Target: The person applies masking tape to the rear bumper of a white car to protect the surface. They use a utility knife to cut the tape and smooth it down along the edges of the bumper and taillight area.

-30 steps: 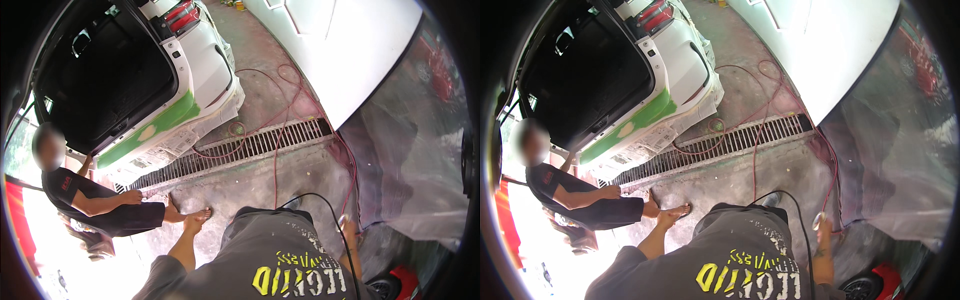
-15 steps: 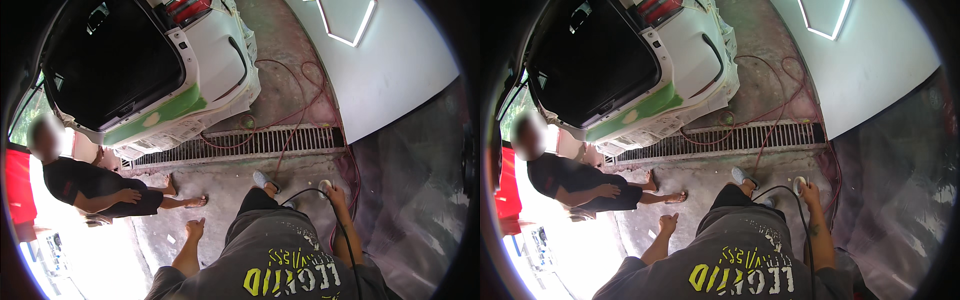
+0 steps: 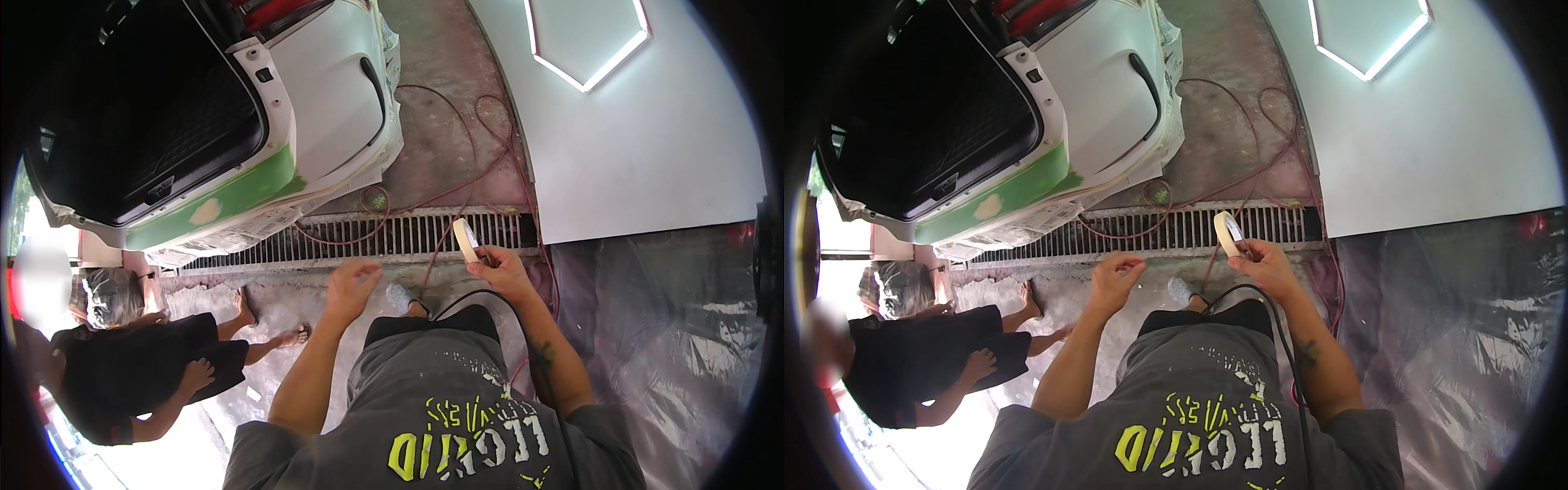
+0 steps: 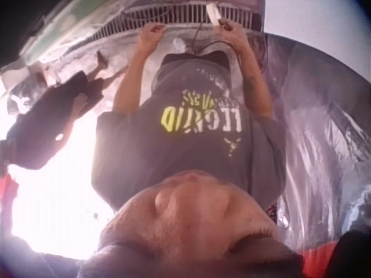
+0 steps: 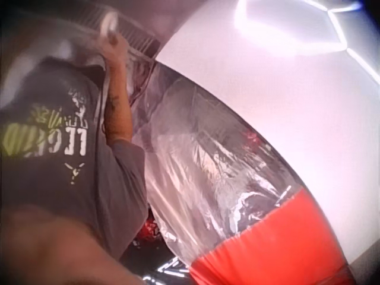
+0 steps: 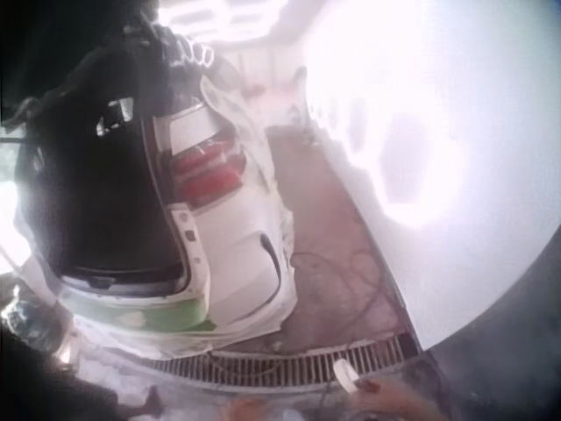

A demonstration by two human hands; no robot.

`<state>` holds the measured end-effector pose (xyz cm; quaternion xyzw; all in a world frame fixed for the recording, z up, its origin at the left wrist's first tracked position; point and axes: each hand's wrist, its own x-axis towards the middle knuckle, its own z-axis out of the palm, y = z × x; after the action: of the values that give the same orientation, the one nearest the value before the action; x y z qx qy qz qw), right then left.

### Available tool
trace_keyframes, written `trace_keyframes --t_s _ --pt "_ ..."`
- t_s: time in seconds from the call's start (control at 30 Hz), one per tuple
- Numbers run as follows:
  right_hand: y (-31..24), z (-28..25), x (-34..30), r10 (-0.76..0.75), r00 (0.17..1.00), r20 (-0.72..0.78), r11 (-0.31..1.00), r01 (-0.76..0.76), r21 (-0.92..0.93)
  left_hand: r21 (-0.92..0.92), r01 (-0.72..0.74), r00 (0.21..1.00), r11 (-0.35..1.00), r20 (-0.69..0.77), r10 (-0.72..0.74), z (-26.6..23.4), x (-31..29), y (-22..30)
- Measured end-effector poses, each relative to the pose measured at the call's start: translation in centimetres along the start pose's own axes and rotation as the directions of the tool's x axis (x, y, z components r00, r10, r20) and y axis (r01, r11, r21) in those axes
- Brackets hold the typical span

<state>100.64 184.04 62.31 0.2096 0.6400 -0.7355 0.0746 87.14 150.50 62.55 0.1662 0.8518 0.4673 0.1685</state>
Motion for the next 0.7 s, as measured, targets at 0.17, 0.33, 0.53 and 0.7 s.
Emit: trace_keyframes --t_s 0.17,0.33,0.53,0.7 --pt "-1.7 1.6 4.9 -0.008 0.998 0.057 0.997 0.012 -0.076 -0.058 -0.319 0.945 0.946 0.058 0.323 2.0 6.4 7.5" --pt "-2.9 3.3 9.5 0.030 0.982 0.186 0.968 0.018 -0.251 -0.032 -0.204 0.974 0.978 0.093 0.206 4.8 9.2 5.7" --pt "2.2 4.3 16.7 0.074 0.892 0.447 0.993 -0.026 -0.112 0.090 0.173 0.978 0.981 0.103 -0.181 5.9 10.9 1.2" --pt "10.9 4.9 24.4 0.160 0.814 0.558 0.983 -0.078 -0.168 0.092 0.347 0.938 0.933 -0.010 -0.347 9.8 13.5 -5.8"
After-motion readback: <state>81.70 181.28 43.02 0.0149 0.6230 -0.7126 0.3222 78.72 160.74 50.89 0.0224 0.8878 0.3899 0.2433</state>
